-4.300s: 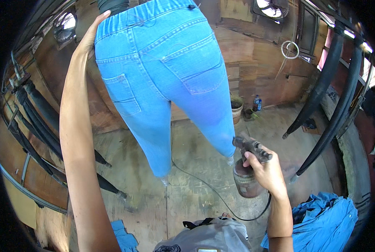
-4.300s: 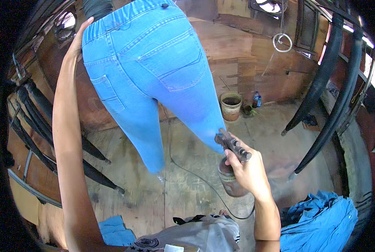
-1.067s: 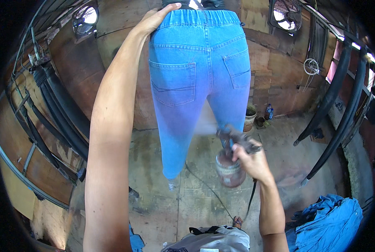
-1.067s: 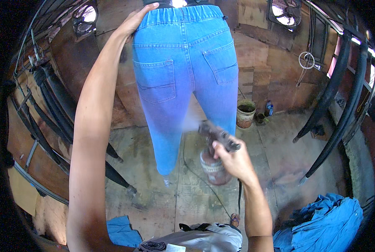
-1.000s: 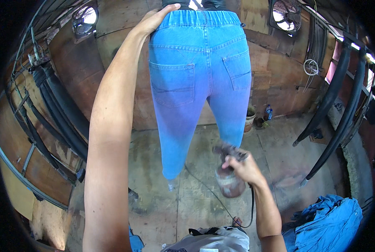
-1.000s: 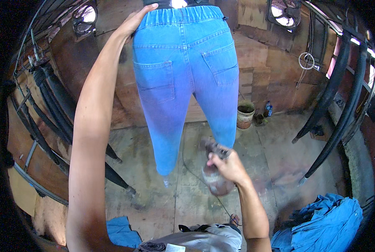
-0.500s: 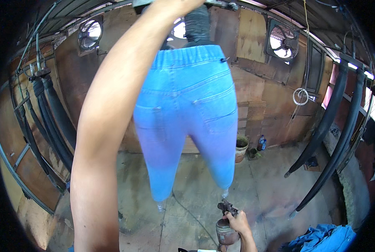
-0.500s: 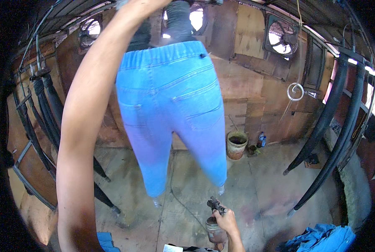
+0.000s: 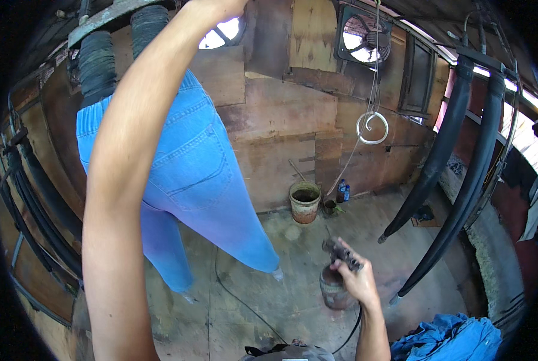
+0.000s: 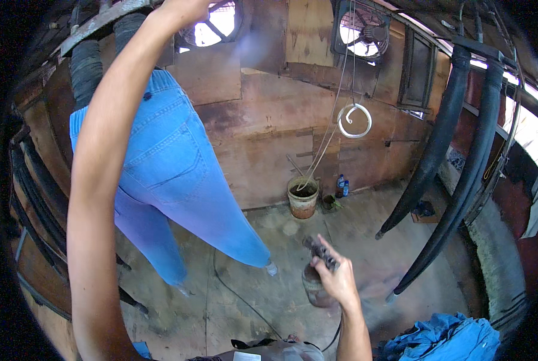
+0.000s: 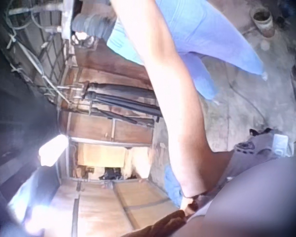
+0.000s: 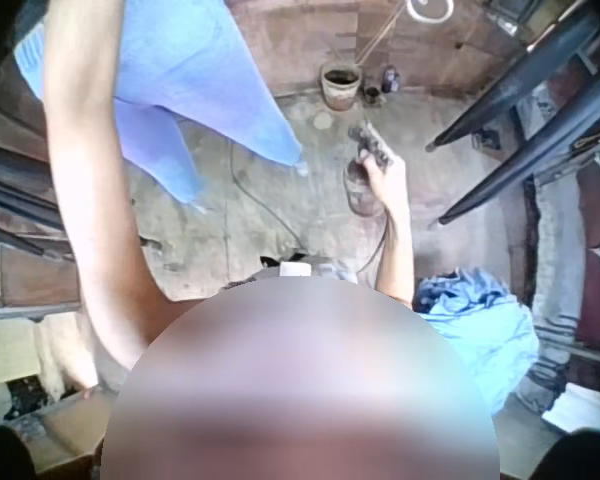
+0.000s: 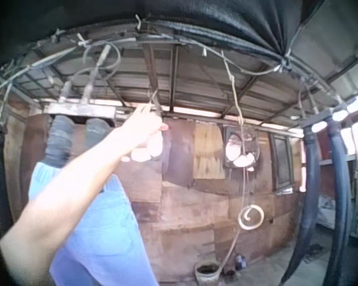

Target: The person repeatedly picks up light blue denim pants from a pile, hangs them on a vertical stand, and sprays them with a handheld spray gun. After spraying, the person removes the pants and returns them to the pile, then repeats the process with another pair.

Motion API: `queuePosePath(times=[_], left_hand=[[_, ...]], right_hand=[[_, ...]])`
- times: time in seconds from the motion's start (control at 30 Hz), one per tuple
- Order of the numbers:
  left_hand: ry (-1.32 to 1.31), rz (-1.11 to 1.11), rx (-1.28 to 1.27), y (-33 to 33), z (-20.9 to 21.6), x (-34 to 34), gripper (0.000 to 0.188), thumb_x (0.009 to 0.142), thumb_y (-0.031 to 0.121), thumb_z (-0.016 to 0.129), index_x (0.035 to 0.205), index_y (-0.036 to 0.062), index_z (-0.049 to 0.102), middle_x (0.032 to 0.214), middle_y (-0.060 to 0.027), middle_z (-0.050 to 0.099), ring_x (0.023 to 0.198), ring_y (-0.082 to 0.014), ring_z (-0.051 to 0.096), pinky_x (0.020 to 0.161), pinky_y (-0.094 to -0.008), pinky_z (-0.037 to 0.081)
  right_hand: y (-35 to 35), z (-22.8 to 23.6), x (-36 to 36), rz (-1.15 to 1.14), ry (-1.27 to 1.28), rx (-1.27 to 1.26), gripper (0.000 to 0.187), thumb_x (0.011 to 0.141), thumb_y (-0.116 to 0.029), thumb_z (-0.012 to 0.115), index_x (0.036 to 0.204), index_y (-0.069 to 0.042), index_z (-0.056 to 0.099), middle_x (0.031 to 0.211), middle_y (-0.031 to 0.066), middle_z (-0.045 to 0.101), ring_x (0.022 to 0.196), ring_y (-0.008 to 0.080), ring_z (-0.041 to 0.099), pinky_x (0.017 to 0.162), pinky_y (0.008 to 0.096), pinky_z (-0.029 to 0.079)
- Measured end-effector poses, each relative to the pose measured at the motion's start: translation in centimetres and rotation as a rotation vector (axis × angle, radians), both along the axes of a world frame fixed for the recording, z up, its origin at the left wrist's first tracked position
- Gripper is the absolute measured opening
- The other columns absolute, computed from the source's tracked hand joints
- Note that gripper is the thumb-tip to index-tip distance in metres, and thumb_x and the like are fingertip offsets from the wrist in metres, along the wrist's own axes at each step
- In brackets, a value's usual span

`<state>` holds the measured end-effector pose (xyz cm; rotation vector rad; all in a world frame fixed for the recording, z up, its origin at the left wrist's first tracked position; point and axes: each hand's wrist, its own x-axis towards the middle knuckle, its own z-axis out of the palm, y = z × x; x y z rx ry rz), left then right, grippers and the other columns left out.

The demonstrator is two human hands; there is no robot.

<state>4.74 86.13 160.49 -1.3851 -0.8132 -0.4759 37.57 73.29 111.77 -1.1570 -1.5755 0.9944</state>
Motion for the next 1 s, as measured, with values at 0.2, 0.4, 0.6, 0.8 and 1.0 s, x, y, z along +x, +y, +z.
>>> queuePosePath(times=[0.2, 0.4, 0.6, 0.8, 1.0], left_hand=[[-0.602, -0.804, -0.815, -3.6, -20.0, 6.0, 0.042, 0.097, 0.035, 0.060, 0.114, -0.0026, 0.067, 0.106, -0.0217, 0.072, 0.101, -0.0294, 0.069, 0.093, -0.0417, 0.052], [-1.065, -0.978, -1.745, -5.4, -33.1, 11.3, 0.073, 0.109, 0.053, 0.025, 0.143, -0.0074, 0.049, 0.140, -0.0177, 0.058, 0.137, -0.0276, 0.048, 0.117, -0.0388, 0.032], [-1.217, -0.959, -1.868, -3.4, -35.9, 12.2, 0.063, 0.110, 0.048, 0.031, 0.144, -0.0021, 0.050, 0.108, -0.0143, 0.067, 0.111, -0.0201, 0.060, 0.105, -0.0355, 0.043], [-1.023, -0.920, -1.386, -5.3, -39.8, 13.8, 0.066, 0.107, 0.044, 0.040, 0.155, -0.0007, 0.029, 0.159, -0.0273, 0.031, 0.146, -0.0405, 0.033, 0.121, -0.0448, 0.028], [-1.027, -0.748, -1.290, -10.4, -52.5, 9.3, 0.063, 0.106, 0.041, 0.043, 0.154, 0.0017, 0.032, 0.154, -0.0278, 0.038, 0.144, -0.0439, 0.035, 0.119, -0.0484, 0.032]], right_hand=[[3.4, 7.7, -0.2, 0.171, 0.121, 0.206, 0.054, 0.091, -0.002, 0.059, 0.144, 0.001, 0.052, 0.111, 0.0090, 0.073, 0.088, 0.0098, 0.066, 0.088, 0.0280, 0.051], [5.2, 10.4, -1.4, 0.173, 0.154, 0.065, 0.046, 0.094, -0.006, 0.057, 0.140, 0.002, 0.056, 0.091, 0.0077, 0.075, 0.083, 0.0099, 0.064, 0.079, 0.0264, 0.051], [7.1, 7.7, -2.4, 0.079, 0.174, 0.009, 0.030, 0.097, -0.012, 0.058, 0.125, 0.000, 0.062, 0.082, 0.0069, 0.072, 0.047, 0.0055, 0.047, 0.042, 0.0238, 0.038], [8.4, 3.4, -2.1, -0.054, 0.277, 0.018, 0.019, 0.103, -0.019, 0.055, 0.109, -0.001, 0.059, 0.076, 0.0029, 0.058, 0.044, 0.0077, 0.046, 0.037, 0.0254, 0.035], [10.8, -0.6, -0.6, -0.010, 0.289, 0.205, 0.027, 0.103, -0.020, 0.059, 0.122, -0.001, 0.060, 0.095, 0.0049, 0.069, 0.057, 0.0081, 0.050, 0.053, 0.0235, 0.040]])
